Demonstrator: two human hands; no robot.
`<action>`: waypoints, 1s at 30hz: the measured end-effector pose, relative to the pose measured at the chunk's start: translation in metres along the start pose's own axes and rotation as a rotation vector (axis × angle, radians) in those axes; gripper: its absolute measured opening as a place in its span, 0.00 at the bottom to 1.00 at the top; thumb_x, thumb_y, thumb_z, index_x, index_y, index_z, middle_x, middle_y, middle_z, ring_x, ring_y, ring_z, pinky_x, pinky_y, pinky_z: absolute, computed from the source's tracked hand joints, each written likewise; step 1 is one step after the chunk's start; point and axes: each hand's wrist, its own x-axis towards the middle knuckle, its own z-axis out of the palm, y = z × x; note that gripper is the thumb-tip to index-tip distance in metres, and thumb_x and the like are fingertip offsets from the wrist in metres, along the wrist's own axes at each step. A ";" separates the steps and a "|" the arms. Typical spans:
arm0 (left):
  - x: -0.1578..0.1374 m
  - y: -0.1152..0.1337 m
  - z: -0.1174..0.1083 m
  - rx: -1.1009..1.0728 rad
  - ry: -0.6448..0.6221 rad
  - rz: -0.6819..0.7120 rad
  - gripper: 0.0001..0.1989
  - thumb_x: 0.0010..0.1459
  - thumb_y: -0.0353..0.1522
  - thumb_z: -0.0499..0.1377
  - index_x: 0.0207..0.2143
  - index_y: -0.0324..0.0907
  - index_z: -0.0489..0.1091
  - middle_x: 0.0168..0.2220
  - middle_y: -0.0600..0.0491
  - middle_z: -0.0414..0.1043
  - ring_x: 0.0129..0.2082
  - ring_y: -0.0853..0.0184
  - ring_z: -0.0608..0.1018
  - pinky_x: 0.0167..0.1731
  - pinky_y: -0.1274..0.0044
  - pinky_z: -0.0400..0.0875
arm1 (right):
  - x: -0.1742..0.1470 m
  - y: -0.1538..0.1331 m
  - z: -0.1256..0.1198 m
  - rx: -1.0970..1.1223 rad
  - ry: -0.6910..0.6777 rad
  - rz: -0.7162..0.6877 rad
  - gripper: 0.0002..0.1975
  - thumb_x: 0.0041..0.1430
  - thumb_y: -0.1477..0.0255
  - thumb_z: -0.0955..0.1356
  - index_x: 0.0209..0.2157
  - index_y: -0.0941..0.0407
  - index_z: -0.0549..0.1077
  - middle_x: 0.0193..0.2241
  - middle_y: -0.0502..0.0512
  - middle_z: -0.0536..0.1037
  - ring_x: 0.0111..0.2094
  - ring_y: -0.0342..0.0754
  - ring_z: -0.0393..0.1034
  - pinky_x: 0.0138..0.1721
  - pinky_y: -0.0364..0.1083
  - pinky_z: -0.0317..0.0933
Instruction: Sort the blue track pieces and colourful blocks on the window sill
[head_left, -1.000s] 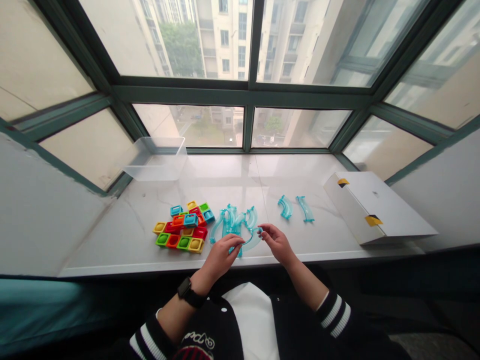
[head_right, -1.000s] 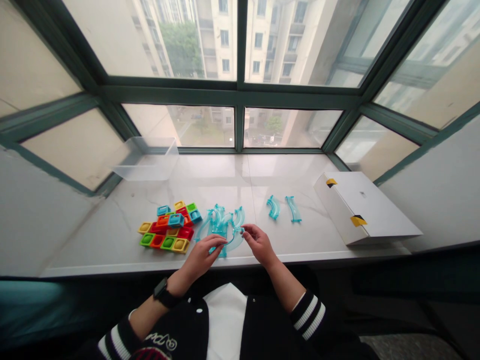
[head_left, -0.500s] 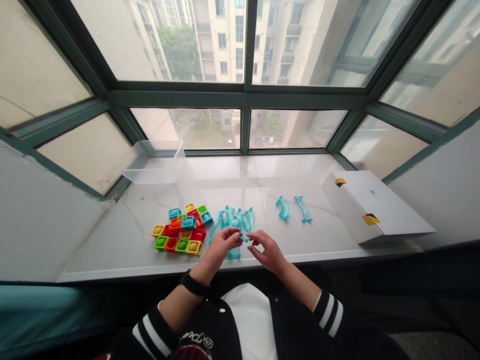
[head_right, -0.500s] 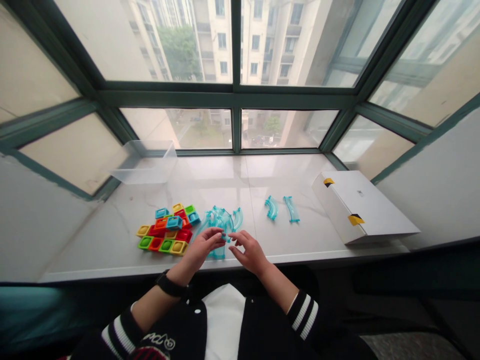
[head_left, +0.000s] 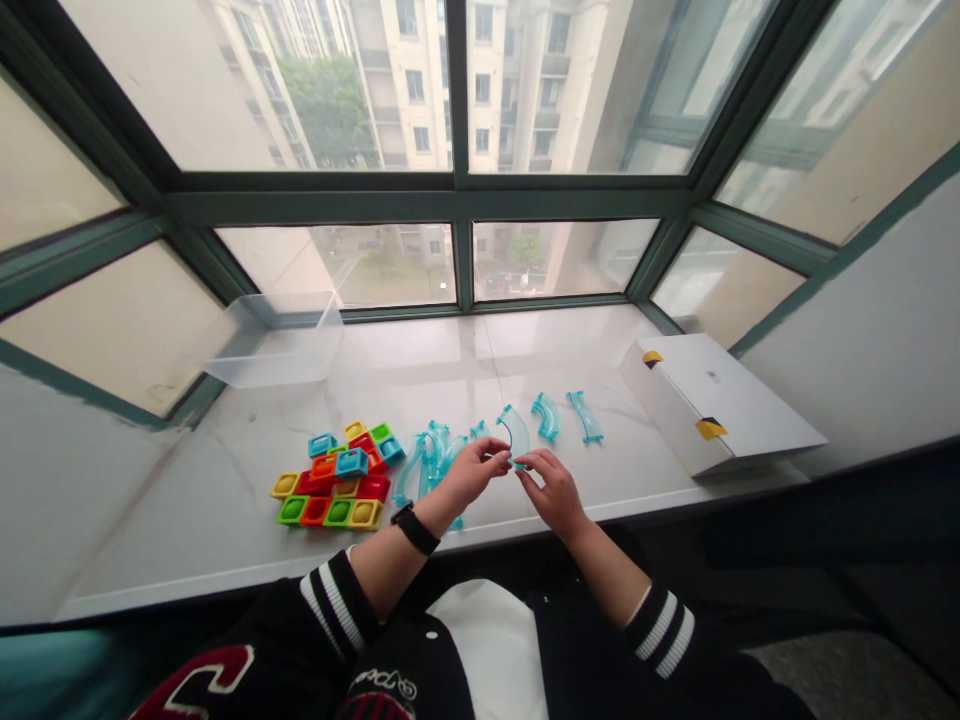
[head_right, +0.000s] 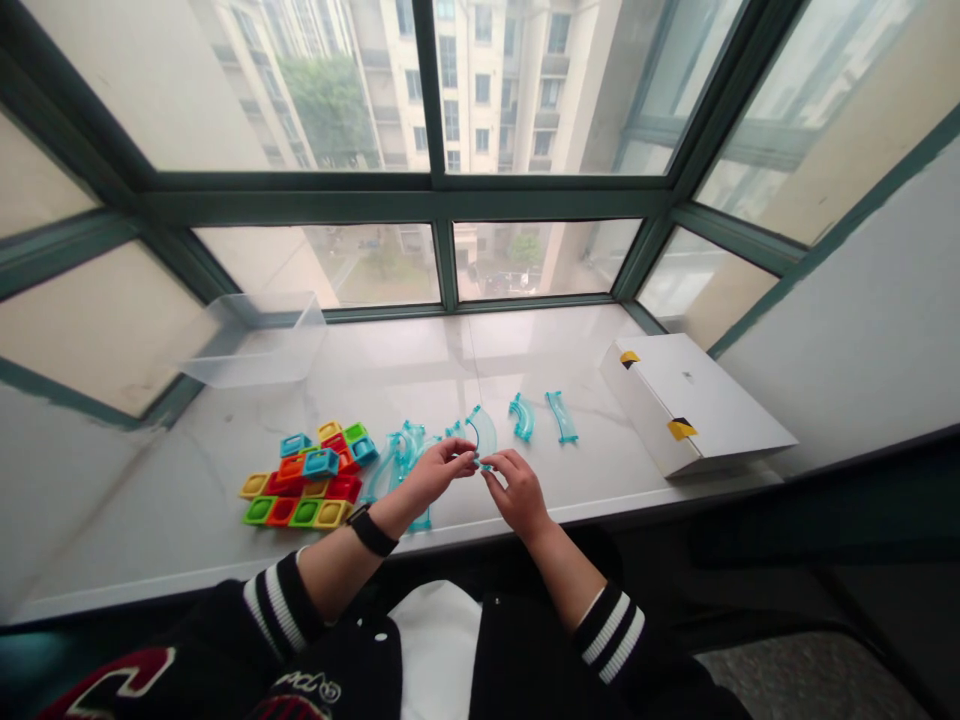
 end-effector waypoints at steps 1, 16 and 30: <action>0.005 -0.001 0.005 0.033 -0.013 0.012 0.18 0.58 0.42 0.71 0.45 0.39 0.76 0.41 0.47 0.78 0.39 0.63 0.83 0.44 0.68 0.81 | 0.000 0.004 -0.004 -0.007 0.014 0.010 0.08 0.70 0.71 0.68 0.47 0.51 0.78 0.40 0.55 0.78 0.39 0.51 0.75 0.46 0.51 0.71; 0.072 -0.020 0.060 0.311 -0.055 0.198 0.21 0.62 0.33 0.65 0.57 0.41 0.76 0.58 0.41 0.73 0.46 0.61 0.82 0.54 0.63 0.77 | 0.023 0.069 -0.050 -0.163 0.059 0.182 0.08 0.68 0.71 0.67 0.43 0.52 0.79 0.39 0.56 0.79 0.35 0.51 0.74 0.44 0.52 0.70; 0.093 -0.040 0.066 0.325 0.005 0.145 0.29 0.61 0.31 0.65 0.65 0.43 0.70 0.66 0.40 0.69 0.56 0.54 0.79 0.55 0.62 0.77 | 0.045 0.106 -0.041 -0.200 0.008 0.226 0.09 0.66 0.72 0.67 0.41 0.52 0.81 0.39 0.55 0.80 0.33 0.48 0.73 0.42 0.50 0.69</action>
